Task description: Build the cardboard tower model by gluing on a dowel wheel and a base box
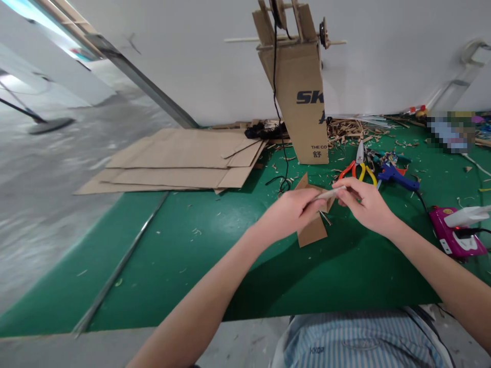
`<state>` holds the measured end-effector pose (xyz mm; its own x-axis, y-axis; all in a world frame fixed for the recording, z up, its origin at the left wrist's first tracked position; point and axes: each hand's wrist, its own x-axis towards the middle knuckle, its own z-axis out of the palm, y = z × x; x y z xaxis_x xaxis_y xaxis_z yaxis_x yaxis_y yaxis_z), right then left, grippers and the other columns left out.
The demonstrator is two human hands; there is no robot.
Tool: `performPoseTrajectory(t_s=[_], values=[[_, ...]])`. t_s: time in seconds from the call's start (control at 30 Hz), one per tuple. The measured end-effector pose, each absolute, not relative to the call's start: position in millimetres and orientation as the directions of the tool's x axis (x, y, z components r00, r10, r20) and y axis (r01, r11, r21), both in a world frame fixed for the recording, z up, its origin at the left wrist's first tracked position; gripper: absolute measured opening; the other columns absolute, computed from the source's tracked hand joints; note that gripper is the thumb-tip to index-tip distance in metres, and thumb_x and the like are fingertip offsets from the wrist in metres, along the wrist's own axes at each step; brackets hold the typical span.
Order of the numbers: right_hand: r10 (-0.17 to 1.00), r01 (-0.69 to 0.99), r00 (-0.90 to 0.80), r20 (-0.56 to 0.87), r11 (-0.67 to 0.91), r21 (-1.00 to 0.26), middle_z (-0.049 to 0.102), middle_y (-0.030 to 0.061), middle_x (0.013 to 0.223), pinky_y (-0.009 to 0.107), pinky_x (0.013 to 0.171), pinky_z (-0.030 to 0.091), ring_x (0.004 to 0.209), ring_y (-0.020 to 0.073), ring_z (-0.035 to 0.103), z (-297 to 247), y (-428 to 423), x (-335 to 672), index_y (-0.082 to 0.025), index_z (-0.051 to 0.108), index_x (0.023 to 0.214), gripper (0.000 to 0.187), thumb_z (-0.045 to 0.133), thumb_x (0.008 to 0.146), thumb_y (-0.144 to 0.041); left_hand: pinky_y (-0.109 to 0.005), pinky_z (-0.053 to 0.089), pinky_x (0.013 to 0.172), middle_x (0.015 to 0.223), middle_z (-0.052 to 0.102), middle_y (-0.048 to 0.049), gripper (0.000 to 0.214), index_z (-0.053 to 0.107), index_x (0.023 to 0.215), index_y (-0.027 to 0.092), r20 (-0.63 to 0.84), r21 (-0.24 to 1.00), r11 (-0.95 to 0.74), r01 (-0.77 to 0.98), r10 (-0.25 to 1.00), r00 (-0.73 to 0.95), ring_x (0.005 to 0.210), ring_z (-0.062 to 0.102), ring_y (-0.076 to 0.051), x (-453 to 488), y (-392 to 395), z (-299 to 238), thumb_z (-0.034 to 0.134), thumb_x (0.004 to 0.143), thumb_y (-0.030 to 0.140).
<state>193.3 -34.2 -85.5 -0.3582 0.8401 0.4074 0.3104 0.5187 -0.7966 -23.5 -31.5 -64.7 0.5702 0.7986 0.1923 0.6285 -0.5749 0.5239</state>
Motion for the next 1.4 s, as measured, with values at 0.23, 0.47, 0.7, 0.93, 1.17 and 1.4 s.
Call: performPoseTrajectory(t_s=[0.23,0.47,0.7,0.93,1.17,1.4], values=[[0.859,0.958,-0.169,0.484,0.258,-0.123,0.064,0.0224,0.120,0.055,0.088,0.049,0.110,0.0371,0.058,-77,-15,243,-0.013,0.055,0.133,0.044,0.041,0.092,-0.015,-0.031,0.034,0.059,0.091,0.066,-0.0091,0.036,0.064,0.094,0.019,0.132,0.071,-0.256,0.964,0.960,0.245,0.076,0.060,-0.023,-93,8,-50,0.040,0.096,0.045],[0.928,0.990,-0.004,0.372,-0.048,0.131,0.062,0.0265,0.098,0.047,0.067,0.050,0.092,0.0373,0.059,-102,-9,277,-0.006,0.060,0.113,0.033,0.043,0.086,-0.014,-0.034,0.043,0.066,0.085,0.069,-0.0085,0.032,0.067,0.083,0.021,-0.274,0.169,-0.242,0.956,0.920,0.281,0.077,0.063,-0.026,-135,23,-66,0.051,0.086,0.049],[0.972,0.987,0.132,0.194,-0.146,0.063,0.055,0.0300,0.112,0.038,0.060,0.049,0.077,0.0294,0.068,-103,0,274,0.001,0.056,0.114,0.035,0.040,0.083,-0.002,-0.042,0.047,0.096,0.125,0.062,-0.0155,0.059,0.056,0.131,0.016,-0.084,0.236,-0.368,0.899,0.914,0.396,0.118,0.057,-0.032,-91,3,-63,0.048,0.090,0.058],[0.883,0.976,0.144,0.446,-0.052,-0.212,0.054,0.0282,0.124,0.040,0.062,0.052,0.087,0.0322,0.067,-86,-2,271,-0.008,0.053,0.118,0.033,0.050,0.089,-0.024,-0.039,0.049,0.078,0.101,0.066,-0.0151,0.027,0.060,0.097,0.015,-0.015,0.180,-0.247,0.952,0.967,0.253,0.097,0.065,-0.031,-47,-1,-91,0.046,0.096,0.038],[0.945,0.364,0.130,0.299,0.235,-0.901,0.064,0.0027,0.074,0.038,0.062,0.056,0.061,0.0206,0.064,-110,-9,228,-0.020,0.055,0.108,0.030,0.057,0.090,-0.043,-0.029,0.051,0.067,0.090,0.066,-0.0054,0.013,0.055,0.088,0.020,0.414,0.585,-0.311,0.749,0.909,0.054,0.076,0.064,-0.018,-50,5,-110,0.053,0.091,0.032],[0.997,0.007,-0.033,0.077,0.077,-0.997,0.058,-0.0024,0.055,0.030,0.043,0.046,0.039,0.0109,0.049,-115,-19,200,-0.018,0.063,0.082,0.036,0.068,0.080,-0.054,-0.032,0.055,0.068,0.096,0.068,-0.0072,0.021,0.049,0.107,0.020,0.425,0.716,-0.372,0.591,0.903,0.054,0.080,0.070,-0.019,-58,10,-141,0.056,0.093,0.034]])
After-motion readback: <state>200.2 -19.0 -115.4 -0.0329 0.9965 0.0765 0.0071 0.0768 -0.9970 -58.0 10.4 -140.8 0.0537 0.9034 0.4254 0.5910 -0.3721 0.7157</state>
